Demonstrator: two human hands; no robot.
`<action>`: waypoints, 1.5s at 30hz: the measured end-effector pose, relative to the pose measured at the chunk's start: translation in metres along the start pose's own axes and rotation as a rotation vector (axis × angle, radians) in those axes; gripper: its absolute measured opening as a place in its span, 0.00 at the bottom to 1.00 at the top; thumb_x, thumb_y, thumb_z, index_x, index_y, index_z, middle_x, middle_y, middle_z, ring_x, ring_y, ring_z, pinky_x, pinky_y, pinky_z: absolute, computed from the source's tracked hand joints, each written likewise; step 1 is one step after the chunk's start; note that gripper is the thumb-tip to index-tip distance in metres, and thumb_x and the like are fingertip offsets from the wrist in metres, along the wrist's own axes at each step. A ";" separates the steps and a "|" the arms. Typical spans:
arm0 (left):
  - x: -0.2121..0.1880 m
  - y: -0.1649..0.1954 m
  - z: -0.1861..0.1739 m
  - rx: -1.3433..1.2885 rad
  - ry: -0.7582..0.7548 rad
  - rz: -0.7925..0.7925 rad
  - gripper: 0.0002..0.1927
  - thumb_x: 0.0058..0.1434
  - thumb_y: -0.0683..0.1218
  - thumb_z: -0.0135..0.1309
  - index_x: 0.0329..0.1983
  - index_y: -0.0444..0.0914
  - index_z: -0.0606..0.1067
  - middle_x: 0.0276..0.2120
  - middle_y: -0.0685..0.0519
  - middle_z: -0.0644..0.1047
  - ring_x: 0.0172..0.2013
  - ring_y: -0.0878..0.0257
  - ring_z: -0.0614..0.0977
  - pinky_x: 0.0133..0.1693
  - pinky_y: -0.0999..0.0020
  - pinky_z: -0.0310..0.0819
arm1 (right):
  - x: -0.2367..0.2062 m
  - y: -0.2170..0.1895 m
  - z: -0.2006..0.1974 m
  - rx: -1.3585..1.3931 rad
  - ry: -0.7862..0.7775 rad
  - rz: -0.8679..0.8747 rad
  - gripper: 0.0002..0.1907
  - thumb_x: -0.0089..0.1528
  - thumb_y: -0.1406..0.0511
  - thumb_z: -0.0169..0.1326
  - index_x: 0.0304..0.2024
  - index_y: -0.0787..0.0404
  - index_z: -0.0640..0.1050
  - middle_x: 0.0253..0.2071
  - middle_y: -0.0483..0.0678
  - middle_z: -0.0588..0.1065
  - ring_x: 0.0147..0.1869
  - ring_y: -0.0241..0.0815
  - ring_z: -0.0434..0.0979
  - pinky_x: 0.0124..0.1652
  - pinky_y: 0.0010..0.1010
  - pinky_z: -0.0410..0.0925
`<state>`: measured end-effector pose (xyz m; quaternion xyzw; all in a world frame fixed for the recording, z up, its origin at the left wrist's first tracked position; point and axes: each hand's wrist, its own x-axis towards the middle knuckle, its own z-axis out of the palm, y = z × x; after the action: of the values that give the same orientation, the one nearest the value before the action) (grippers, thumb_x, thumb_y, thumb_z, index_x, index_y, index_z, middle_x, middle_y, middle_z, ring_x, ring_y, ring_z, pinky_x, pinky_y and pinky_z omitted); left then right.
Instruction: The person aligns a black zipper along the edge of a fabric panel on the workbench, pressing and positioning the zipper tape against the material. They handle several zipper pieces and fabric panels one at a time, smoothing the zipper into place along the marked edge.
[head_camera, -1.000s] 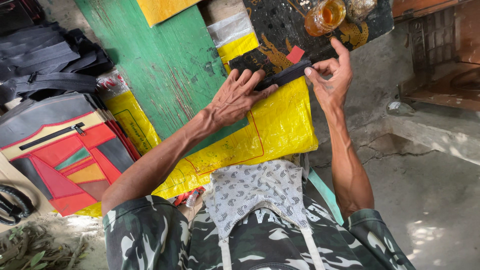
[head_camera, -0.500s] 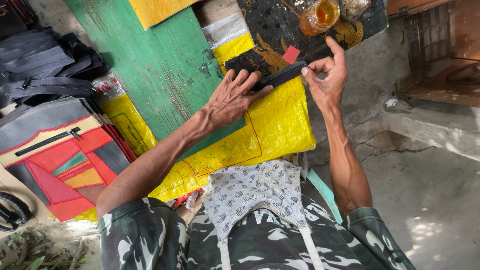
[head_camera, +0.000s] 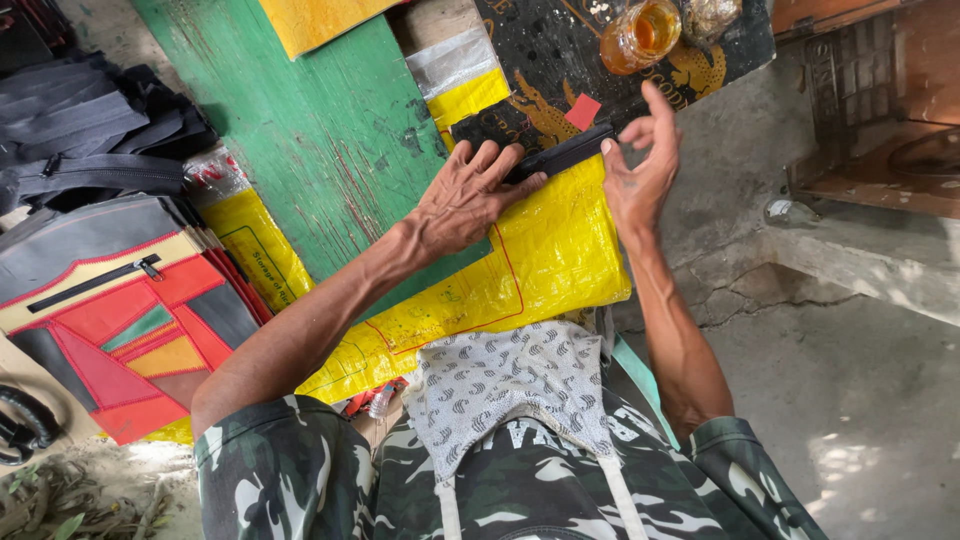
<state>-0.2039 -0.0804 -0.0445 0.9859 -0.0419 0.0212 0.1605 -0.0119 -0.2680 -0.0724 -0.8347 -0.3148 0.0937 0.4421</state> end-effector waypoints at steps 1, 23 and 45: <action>0.000 0.000 0.000 -0.010 -0.004 0.005 0.40 0.51 0.41 0.54 0.71 0.48 0.68 0.57 0.47 0.67 0.51 0.55 0.67 0.47 0.59 0.61 | -0.004 -0.001 0.003 -0.046 0.042 -0.050 0.39 0.61 0.79 0.63 0.74 0.62 0.67 0.40 0.42 0.72 0.48 0.37 0.65 0.54 0.33 0.67; -0.007 -0.007 -0.005 0.048 0.101 -0.004 0.39 0.57 0.42 0.50 0.75 0.50 0.63 0.57 0.46 0.67 0.49 0.56 0.69 0.47 0.60 0.62 | -0.039 -0.038 0.027 -0.348 0.065 -0.127 0.58 0.58 0.56 0.72 0.78 0.60 0.48 0.56 0.54 0.72 0.58 0.50 0.67 0.58 0.45 0.55; 0.002 -0.013 -0.014 -0.004 0.036 -0.007 0.36 0.56 0.41 0.51 0.71 0.50 0.68 0.59 0.47 0.67 0.52 0.56 0.69 0.47 0.59 0.61 | 0.144 -0.053 -0.063 -0.617 -0.347 -0.595 0.29 0.47 0.77 0.56 0.50 0.57 0.87 0.83 0.54 0.49 0.82 0.59 0.41 0.72 0.51 0.42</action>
<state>-0.2015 -0.0635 -0.0355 0.9852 -0.0356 0.0385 0.1630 0.1048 -0.2013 0.0241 -0.7726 -0.6232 0.0033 0.1215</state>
